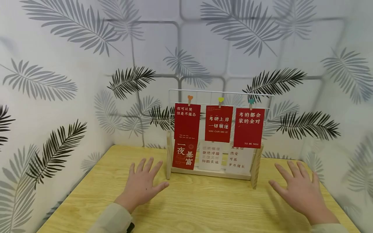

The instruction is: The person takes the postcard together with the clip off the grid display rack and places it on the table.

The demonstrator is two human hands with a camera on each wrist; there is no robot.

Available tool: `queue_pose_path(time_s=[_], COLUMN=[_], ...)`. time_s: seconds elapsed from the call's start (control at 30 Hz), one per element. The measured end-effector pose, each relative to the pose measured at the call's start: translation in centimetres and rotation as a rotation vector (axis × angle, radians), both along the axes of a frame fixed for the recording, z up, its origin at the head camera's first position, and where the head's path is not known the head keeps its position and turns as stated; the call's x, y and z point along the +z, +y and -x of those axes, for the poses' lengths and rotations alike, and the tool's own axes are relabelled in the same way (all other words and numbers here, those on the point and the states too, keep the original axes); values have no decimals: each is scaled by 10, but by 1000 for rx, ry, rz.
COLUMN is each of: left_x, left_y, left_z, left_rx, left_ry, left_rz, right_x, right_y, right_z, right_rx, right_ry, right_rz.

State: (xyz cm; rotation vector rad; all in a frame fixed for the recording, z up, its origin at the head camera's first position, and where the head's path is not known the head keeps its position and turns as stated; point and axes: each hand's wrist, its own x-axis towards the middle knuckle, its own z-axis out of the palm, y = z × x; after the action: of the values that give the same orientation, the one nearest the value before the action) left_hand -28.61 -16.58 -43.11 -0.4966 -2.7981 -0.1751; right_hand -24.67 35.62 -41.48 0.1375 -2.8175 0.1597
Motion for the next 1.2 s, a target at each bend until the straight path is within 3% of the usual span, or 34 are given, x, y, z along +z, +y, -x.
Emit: queue_pose_path(time_s=[0.2,0.57,1.2], left_x=[0,2,6], left_y=[3,14,38], left_z=[-2,-2,-10], left_rx=[-10,-74,-167], left_ry=[6,88,129], left_rz=[-24,-116,-217], right_x=[4,17,30], right_y=[-1,-3,-6], right_z=[2,1,1], right_rx=[18,31,72], right_ry=[31,45,111], right_rz=[6,50,74])
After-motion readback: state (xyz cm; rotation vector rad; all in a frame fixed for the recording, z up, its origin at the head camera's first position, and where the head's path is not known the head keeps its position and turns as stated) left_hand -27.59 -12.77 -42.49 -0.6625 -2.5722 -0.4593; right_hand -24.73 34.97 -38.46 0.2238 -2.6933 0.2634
